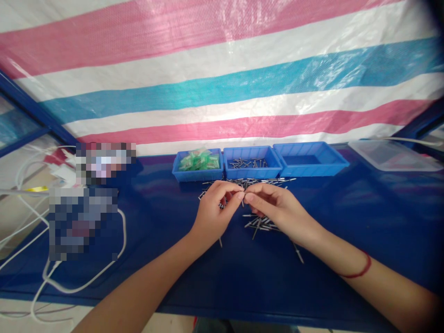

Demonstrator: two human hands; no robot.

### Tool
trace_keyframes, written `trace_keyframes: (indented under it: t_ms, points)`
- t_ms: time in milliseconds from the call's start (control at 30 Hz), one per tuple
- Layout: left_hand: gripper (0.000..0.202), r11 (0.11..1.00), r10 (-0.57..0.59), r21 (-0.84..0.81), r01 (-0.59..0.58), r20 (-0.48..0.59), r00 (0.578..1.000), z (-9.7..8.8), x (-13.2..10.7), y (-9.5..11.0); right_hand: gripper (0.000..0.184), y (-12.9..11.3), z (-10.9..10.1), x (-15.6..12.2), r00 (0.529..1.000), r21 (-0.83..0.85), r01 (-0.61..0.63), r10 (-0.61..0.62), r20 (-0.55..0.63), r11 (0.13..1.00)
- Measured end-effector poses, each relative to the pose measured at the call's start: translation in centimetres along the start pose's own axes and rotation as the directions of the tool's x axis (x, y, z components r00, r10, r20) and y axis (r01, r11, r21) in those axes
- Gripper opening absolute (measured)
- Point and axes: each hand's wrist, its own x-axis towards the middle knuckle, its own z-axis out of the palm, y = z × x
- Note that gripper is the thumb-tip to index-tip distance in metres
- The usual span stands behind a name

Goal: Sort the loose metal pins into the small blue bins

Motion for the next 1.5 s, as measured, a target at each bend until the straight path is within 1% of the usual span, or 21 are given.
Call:
trace_keyframes:
  t_ms: [133,233,400,500,533,600,667,733,800,900,1000,1067,1100,1167,1233,1300,1333,1400,1500]
  points:
    - [0.010,1.000,0.014,0.012,-0.014,0.009,1.000,0.1,0.0,-0.3,0.020,0.4,-0.1,0.0,0.993,0.057,0.084,-0.078,-0.092,0.995]
    - [0.012,1.000,-0.001,0.019,0.000,0.052,0.999,0.1,0.0,-0.5,0.018,0.3,-0.1,-0.2,0.983,0.056,0.148,-0.141,-0.121,0.987]
    - [0.018,0.999,0.014,0.032,-0.019,0.139,0.990,0.1,0.1,-0.4,0.016,-0.4,-0.1,-0.6,0.979,-0.036,0.180,-0.183,-0.088,0.983]
    - [0.020,0.999,0.014,0.049,-0.024,0.184,0.983,0.0,0.1,-0.4,0.015,-0.6,-0.5,-0.4,0.980,-0.080,0.185,-0.190,-0.061,0.979]
    - [0.021,0.998,0.002,0.062,-0.013,0.182,0.983,-0.1,0.2,-0.4,0.015,-0.6,-0.7,-0.2,0.980,-0.093,0.183,-0.189,-0.068,0.979]
    - [0.024,0.996,-0.038,0.091,0.025,0.144,0.989,-0.4,0.3,-0.6,0.015,-0.5,-1.5,0.8,0.972,-0.128,0.181,-0.197,-0.128,0.975]
    - [0.026,0.991,-0.070,0.117,0.057,0.103,0.992,-0.7,0.5,-1.0,0.015,-0.3,-2.6,2.2,0.949,-0.193,0.188,-0.229,-0.217,0.963]
    - [0.026,0.987,-0.082,0.147,0.070,0.081,0.993,-1.0,0.7,-1.4,0.015,-0.1,-3.7,4.0,0.925,-0.287,0.193,-0.272,-0.266,0.938]
    - [0.025,0.982,-0.084,0.177,0.069,0.079,0.993,-1.2,0.8,-1.8,0.018,0.0,-4.6,5.6,0.920,-0.374,0.177,-0.288,-0.265,0.910]
    - [0.024,0.972,-0.079,0.229,0.057,0.087,0.993,-1.3,0.9,-2.2,0.025,-0.2,-5.2,7.0,0.939,-0.481,0.125,-0.261,-0.226,0.868]
    - [0.020,0.955,-0.042,0.295,-0.004,0.147,0.988,-1.4,1.0,-2.3,0.027,-0.4,-5.0,6.4,0.945,-0.522,0.099,-0.245,-0.217,0.847]
    - [0.017,0.939,0.007,0.334,-0.079,0.211,0.977,-1.4,1.0,-2.4,0.023,-0.5,-4.8,5.2,0.948,-0.544,0.122,-0.260,-0.183,0.830]
    - [0.016,0.929,0.030,0.352,-0.116,0.239,0.971,-1.3,1.0,-2.4,0.019,-0.5,-4.7,4.4,0.954,-0.565,0.143,-0.264,-0.140,0.813]
    - [0.015,0.908,0.056,0.384,-0.166,0.282,0.958,-1.2,0.9,-2.5,0.014,-0.4,-4.6,3.0,0.970,-0.630,0.188,-0.241,0.000,0.753]
    - [0.016,0.896,0.060,0.404,-0.186,0.304,0.951,-1.0,0.8,-2.5,0.013,-0.2,-4.4,1.8,0.972,-0.716,0.233,-0.176,0.154,0.658]
    - [0.017,0.891,0.056,0.413,-0.187,0.308,0.950,-0.8,0.7,-2.5,0.012,-0.2,-4.1,1.1,0.964,-0.798,0.264,-0.116,0.240,0.542]
    - [0.018,0.891,0.055,0.415,-0.186,0.308,0.950,-0.8,0.7,-2.5,0.011,-0.2,-3.9,0.9,0.963,-0.835,0.265,-0.091,0.253,0.483]
    - [0.018,0.889,0.054,0.418,-0.185,0.306,0.950,-0.7,0.6,-2.4,0.013,-0.2,-3.3,0.7,0.969,-0.895,0.243,-0.052,0.241,0.375]
    - [0.018,0.886,0.046,0.426,-0.183,0.313,0.949,-0.8,0.5,-2.3,0.019,-0.1,-2.3,0.6,0.977,-0.948,0.210,-0.022,0.211,0.238]
